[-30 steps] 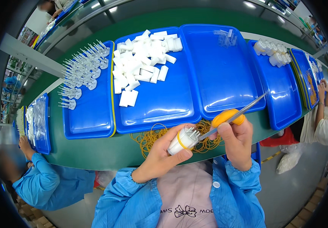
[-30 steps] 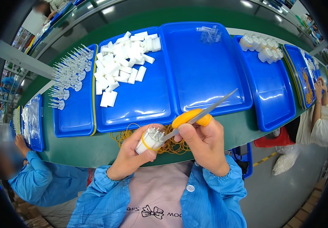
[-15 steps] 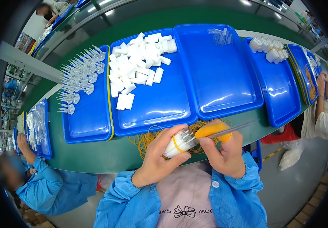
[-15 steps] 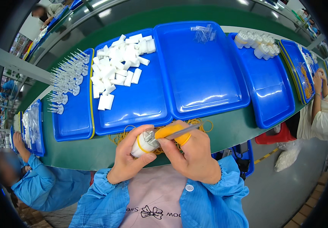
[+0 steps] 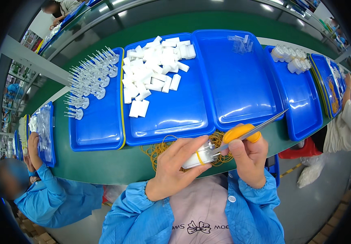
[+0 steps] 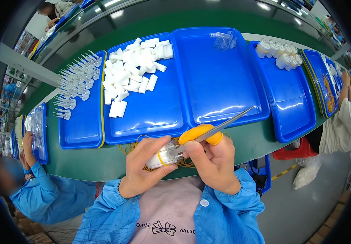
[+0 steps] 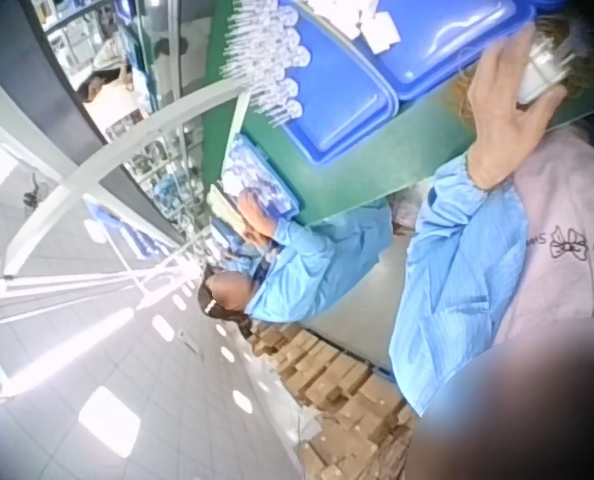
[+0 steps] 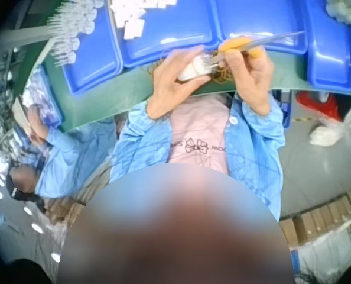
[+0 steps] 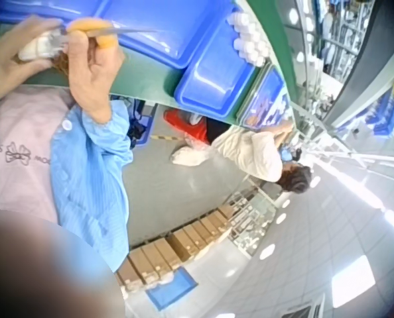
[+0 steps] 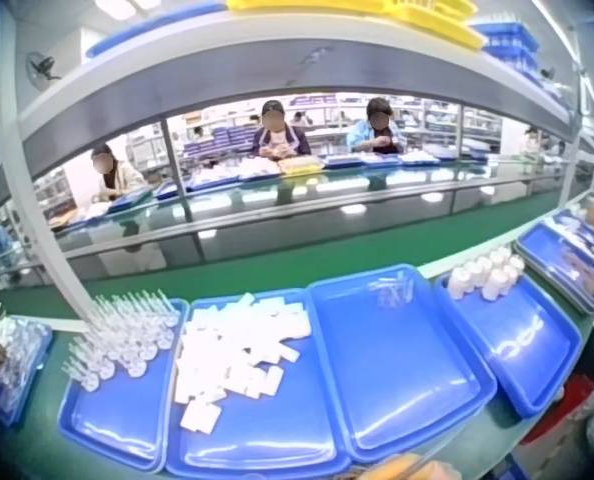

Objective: The person assembles small white plastic components by inserting them into clear cylindrical sleeves. They then secure the assembled units with yellow rubber bands and use yellow-handled scissors to trim excess material. The finished items are placed into a blue tray on the assembly line.

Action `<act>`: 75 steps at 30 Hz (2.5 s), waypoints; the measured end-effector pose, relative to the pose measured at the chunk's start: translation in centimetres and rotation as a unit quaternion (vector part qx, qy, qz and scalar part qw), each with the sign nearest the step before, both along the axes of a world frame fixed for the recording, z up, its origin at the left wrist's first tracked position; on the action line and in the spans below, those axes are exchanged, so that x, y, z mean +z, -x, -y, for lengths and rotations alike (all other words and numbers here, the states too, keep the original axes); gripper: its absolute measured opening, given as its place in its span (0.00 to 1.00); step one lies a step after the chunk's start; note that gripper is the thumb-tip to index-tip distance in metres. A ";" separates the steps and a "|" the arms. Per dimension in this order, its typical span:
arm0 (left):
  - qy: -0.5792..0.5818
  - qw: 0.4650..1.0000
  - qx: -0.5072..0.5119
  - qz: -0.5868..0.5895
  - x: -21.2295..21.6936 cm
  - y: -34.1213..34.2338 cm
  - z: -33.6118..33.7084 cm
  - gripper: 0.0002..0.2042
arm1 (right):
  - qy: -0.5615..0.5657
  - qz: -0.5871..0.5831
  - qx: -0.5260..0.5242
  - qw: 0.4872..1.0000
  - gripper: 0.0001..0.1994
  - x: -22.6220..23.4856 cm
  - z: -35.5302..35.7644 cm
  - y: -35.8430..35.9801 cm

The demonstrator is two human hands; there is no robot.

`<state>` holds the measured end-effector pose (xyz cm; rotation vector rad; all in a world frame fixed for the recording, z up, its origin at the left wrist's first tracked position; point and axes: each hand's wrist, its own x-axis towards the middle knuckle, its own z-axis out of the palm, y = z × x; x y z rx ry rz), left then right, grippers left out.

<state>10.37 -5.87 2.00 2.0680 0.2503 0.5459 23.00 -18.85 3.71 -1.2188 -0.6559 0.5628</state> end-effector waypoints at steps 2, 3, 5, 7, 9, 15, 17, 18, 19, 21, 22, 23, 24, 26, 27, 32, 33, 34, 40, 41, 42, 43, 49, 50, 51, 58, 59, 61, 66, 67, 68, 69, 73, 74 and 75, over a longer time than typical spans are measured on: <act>-0.020 1.000 0.005 0.011 -0.1 0.0 -0.1 0.30 | 0.006 0.008 0.001 1.000 0.08 -0.1 -0.1 0.1; -0.030 0.999 0.006 0.016 -0.1 0.1 -0.1 0.30 | 0.007 0.001 0.003 1.000 0.07 -0.1 -0.1 0.2; -0.054 0.998 0.009 0.018 -0.2 0.1 -0.2 0.29 | 0.008 -0.013 0.007 1.000 0.07 -0.1 -0.2 0.3; -0.073 0.997 0.012 0.020 -0.1 0.1 -0.2 0.29 | 0.012 0.027 0.024 0.999 0.07 -0.3 -0.2 0.0; -0.084 0.996 0.015 0.028 -0.2 0.2 -0.4 0.29 | 0.023 0.088 0.047 0.995 0.06 -0.2 -0.2 -0.3; 0.076 0.994 -0.079 0.005 -0.4 0.4 -0.3 0.27 | 0.021 0.196 0.136 0.971 0.04 0.2 0.5 -2.1; 0.174 0.975 -0.132 -0.031 -0.5 0.4 -0.4 0.28 | 0.026 0.191 0.154 0.969 0.04 0.4 0.7 -2.3; 0.223 0.961 -0.159 -0.049 -0.6 0.5 -0.5 0.28 | 0.027 0.195 0.155 0.968 0.05 0.3 0.7 -2.4; 0.238 0.955 -0.170 -0.054 -0.7 0.5 -0.6 0.29 | 0.028 0.199 0.156 0.967 0.05 0.3 0.7 -2.4; 0.265 0.943 -0.193 -0.064 -0.9 0.4 -0.8 0.30 | 0.034 0.184 0.143 0.972 0.07 0.1 0.8 -2.4; 0.328 0.924 -0.186 -0.070 -0.8 0.5 -0.7 0.30 | 0.040 0.164 0.129 0.977 0.07 0.1 1.0 -2.1; 0.386 0.902 -0.178 -0.076 -0.6 0.5 -0.5 0.30 | 0.043 0.146 0.113 0.982 0.08 0.0 1.0 -1.9; 0.444 0.876 -0.170 -0.081 -0.4 0.5 -0.4 0.30 | 0.020 0.111 0.078 0.991 0.08 -0.1 1.1 -1.6; 0.460 0.872 -0.141 -0.090 -0.2 0.8 -0.3 0.28 | -0.028 0.040 0.006 0.999 0.09 -0.3 1.0 -1.0; 0.468 0.869 -0.126 -0.095 -0.2 0.9 -0.3 0.28 | -0.033 0.039 0.002 0.999 0.08 -0.3 1.0 -1.1; -0.006 0.999 -0.051 0.014 -1.3 0.9 -0.7 0.32 | -0.010 0.041 -0.001 0.999 0.07 0.2 1.3 -1.1; -0.010 0.999 -0.042 0.028 -1.2 0.9 -0.7 0.33 | -0.011 0.045 0.006 0.999 0.07 0.1 1.4 -1.1; 0.123 0.990 -0.062 0.028 -1.5 1.0 -0.6 0.33 | -0.011 0.050 0.013 0.999 0.07 0.1 1.5 -1.1; 0.623 0.769 -0.144 -0.015 -0.8 1.1 -0.3 0.33 | -0.035 0.005 0.007 0.999 0.07 -0.3 1.5 -1.2; 0.654 0.739 -0.157 -0.020 -0.9 1.1 -0.5 0.33 | -0.038 -0.003 0.003 0.999 0.07 -0.4 1.6 -1.2; 0.684 0.709 -0.170 -0.024 -1.1 1.1 -0.8 0.34 | -0.042 -0.002 0.004 0.999 0.06 -0.4 1.5 -1.1; 0.713 0.677 -0.182 -0.029 -1.3 1.0 -1.0 0.34 | -0.046 -0.002 0.006 0.999 0.06 -0.4 1.4 -1.1; 0.745 0.635 -0.206 -0.005 -2.3 0.9 -0.6 0.33 | -0.035 -0.001 0.019 0.999 0.06 -0.6 1.2 -0.8; 0.732 0.648 -0.210 -0.014 -2.4 0.9 -0.6 0.32 | -0.034 -0.002 0.022 0.999 0.06 -0.6 1.1 -0.7; 0.719 0.661 -0.214 -0.022 -2.6 0.9 -0.6 0.32 | -0.033 -0.003 0.024 0.999 0.06 -0.6 1.1 -0.7; 0.668 0.710 -0.216 -0.049 -2.5 0.9 -0.4 0.29 | -0.001 -0.014 0.041 0.999 0.07 -0.8 0.6 -0.5; 0.665 0.714 -0.211 -0.055 -2.5 1.0 -0.4 0.29 | 0.007 -0.017 0.041 0.999 0.07 -0.7 0.5 -0.5; 0.657 0.723 -0.202 -0.068 -2.3 1.1 -0.3 0.28 | 0.047 -0.029 0.057 0.997 0.07 -0.5 0.7 -0.9; 0.629 0.754 -0.172 -0.077 -1.9 1.1 -0.1 0.27 | 0.107 -0.074 0.092 0.987 0.08 0.3 -0.1 -1.7; 0.624 0.760 -0.165 -0.075 -1.9 1.1 0.0 0.27 | 0.116 -0.078 0.106 0.985 0.08 0.4 -0.3 -1.9; 0.625 0.759 -0.166 -0.077 -1.9 1.0 -0.1 0.27 | 0.125 -0.081 0.121 0.982 0.08 0.6 -0.6 -2.1; 0.625 0.758 -0.168 -0.078 -1.9 1.0 -0.1 0.27 | 0.133 -0.083 0.136 0.978 0.08 0.8 -0.8 -2.3; 0.623 0.764 -0.159 -0.064 -1.9 1.1 -0.2 0.27 | 0.134 -0.082 0.191 0.969 0.08 0.7 -1.9 -3.2; 0.623 0.764 -0.156 -0.060 -1.8 1.1 -0.2 0.27 | 0.132 -0.094 0.206 0.965 0.08 0.6 -2.1 -3.2; 0.624 0.764 -0.154 -0.055 -1.7 1.0 -0.2 0.27 | 0.131 -0.107 0.219 0.961 0.08 0.5 -2.3 -3.1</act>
